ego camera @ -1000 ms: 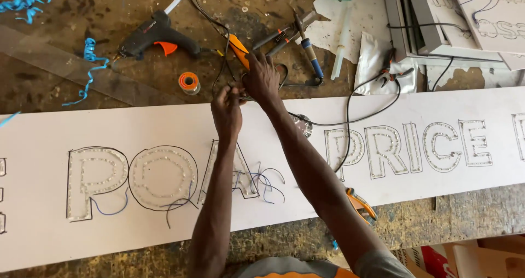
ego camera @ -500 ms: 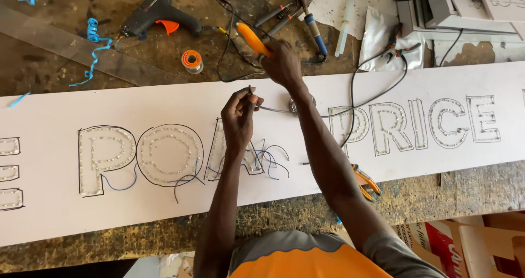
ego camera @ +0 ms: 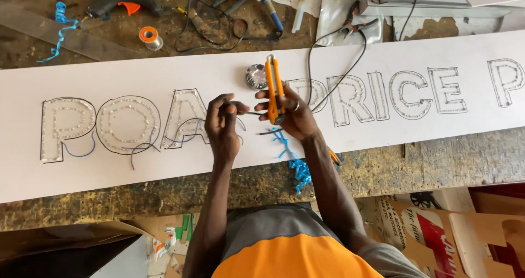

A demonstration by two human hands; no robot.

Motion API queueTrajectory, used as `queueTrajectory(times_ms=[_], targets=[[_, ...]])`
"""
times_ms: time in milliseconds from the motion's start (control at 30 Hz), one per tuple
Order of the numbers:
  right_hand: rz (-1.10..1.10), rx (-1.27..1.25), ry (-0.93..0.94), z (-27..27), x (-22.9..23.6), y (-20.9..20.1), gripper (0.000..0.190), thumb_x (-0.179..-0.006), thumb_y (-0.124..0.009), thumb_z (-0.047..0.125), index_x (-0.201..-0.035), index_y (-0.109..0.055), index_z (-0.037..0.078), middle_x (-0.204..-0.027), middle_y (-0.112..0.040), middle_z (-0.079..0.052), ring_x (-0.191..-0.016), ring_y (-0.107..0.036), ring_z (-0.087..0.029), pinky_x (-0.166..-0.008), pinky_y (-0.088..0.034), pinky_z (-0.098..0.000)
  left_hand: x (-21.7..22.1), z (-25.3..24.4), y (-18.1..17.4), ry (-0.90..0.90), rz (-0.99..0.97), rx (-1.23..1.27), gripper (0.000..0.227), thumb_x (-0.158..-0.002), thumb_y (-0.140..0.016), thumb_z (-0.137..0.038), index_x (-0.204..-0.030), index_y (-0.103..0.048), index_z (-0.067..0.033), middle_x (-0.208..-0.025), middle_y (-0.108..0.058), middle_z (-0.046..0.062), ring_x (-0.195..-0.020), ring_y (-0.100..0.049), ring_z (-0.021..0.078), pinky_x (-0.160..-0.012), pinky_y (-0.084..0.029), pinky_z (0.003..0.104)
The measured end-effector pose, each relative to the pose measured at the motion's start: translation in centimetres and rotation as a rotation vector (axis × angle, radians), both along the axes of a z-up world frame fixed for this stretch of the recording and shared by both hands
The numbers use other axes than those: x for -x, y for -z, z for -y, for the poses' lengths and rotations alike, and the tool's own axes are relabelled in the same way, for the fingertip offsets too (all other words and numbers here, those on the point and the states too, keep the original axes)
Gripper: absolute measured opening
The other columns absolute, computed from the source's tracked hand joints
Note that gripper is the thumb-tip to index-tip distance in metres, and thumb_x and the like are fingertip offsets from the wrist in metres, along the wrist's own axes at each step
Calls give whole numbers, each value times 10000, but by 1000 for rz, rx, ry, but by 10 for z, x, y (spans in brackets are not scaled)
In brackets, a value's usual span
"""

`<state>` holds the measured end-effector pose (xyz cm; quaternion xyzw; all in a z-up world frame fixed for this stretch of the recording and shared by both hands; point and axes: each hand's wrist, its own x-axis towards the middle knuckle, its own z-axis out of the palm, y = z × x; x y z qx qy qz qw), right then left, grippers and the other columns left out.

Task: The person works on a white board with outlined letters, using pliers to strip and cut wires. They connect blue and black wires to the letter outlines, using a utility knife to strip insulation and pliers to secure connections.

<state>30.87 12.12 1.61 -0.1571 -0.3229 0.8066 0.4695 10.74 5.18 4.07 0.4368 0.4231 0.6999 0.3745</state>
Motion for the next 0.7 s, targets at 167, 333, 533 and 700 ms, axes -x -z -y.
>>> queueTrajectory(times_ms=[167,333,533,700], targets=[[31,-97,-57,52,-41,-11,772,-1095,-669,98,-1767,-300,3,-1430,-648,-359,-1169,-780,-489,-916,-705,-603,-48,30,14,-136,78,-5,257,-1204,-622,-263,-1351,-684,-62,-952,-785,124,-932,-802,208,-923,-656,368],[176,-150,25,86,-102,13,653,-1175,-614,246,-1712,-374,-36,-1114,-679,-258,-829,-778,-327,-637,-677,-406,-110,70,3,-283,165,48,253,-1186,-643,-228,-1345,-687,-36,-862,-749,118,-836,-780,209,-884,-634,367],[168,50,136,111,-173,71,445,-1173,-663,404,-1234,-652,-37,-671,-540,-134,-421,-572,-240,-392,-470,-309,-175,117,-6,-228,55,93,238,-1172,-704,-161,-1330,-766,7,-966,-814,187,-953,-807,224,-929,-666,412],[151,-147,-169,143,-201,16,483,-1097,-724,456,-1196,-624,-6,-772,-750,-273,-731,-847,-369,-653,-695,-411,-201,135,-26,-292,-307,-90,90,-1115,-779,-59,-1143,-817,18,-1069,-780,177,-1006,-810,306,-917,-655,437]])
